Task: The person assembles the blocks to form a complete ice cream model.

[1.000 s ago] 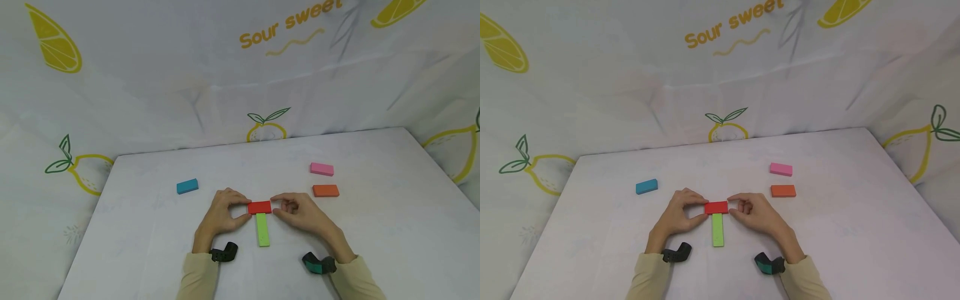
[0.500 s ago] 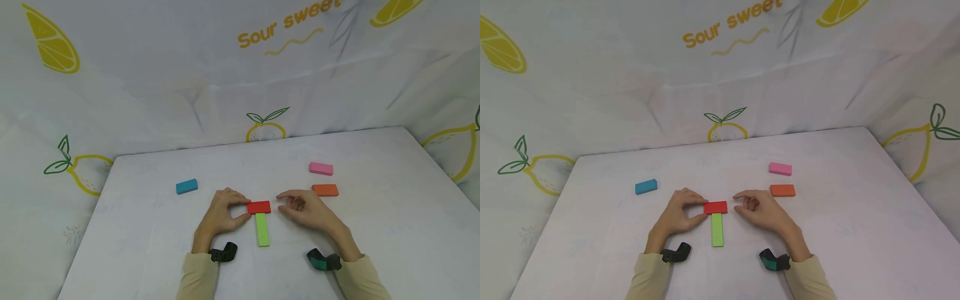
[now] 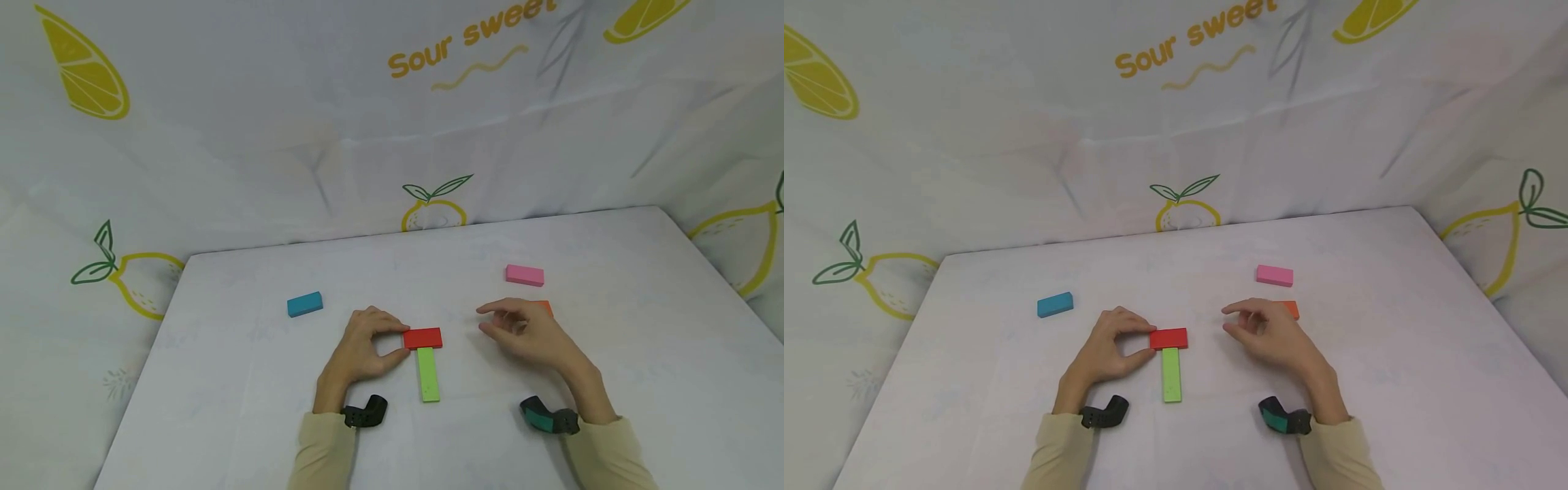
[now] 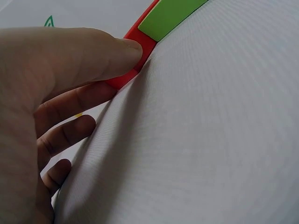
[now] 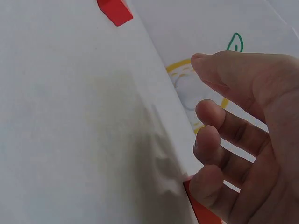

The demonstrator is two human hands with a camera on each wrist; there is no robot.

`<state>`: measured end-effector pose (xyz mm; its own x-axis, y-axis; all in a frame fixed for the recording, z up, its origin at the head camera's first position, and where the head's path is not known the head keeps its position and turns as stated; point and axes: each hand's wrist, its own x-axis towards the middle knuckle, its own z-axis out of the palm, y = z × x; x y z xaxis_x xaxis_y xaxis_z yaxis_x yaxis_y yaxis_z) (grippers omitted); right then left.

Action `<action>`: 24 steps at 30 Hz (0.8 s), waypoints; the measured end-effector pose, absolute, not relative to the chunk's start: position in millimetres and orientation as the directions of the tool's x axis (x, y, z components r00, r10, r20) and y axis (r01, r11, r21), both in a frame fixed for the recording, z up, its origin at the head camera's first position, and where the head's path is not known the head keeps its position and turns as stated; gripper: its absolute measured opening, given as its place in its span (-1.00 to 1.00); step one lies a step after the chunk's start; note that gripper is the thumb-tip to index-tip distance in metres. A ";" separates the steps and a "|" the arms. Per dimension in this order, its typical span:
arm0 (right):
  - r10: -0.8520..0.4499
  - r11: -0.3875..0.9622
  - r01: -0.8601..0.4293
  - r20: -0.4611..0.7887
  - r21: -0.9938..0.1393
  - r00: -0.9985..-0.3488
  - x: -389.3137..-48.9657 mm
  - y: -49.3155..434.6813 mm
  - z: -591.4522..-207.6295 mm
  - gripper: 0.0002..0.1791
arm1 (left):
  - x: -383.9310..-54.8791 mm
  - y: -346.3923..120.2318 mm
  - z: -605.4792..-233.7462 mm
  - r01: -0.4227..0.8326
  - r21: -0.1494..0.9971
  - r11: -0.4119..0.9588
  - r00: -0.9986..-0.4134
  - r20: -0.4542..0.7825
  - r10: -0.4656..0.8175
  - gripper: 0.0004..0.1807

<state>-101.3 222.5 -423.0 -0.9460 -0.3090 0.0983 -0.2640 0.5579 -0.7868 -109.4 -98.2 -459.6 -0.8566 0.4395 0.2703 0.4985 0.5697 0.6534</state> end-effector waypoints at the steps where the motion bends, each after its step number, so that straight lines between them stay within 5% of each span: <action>1: -0.305 0.557 -0.266 0.104 -0.787 -0.947 -101.3 224.8 -422.1 -0.77 | -109.4 -98.1 -459.5 0.500 0.653 0.569 -0.856 0.272 0.440 -0.65; 24: -0.135 0.637 -0.269 0.239 -0.723 -0.962 -96.7 278.9 -418.0 -0.77 | -109.4 -98.1 -459.6 0.488 0.651 0.581 -0.862 0.252 0.440 -0.65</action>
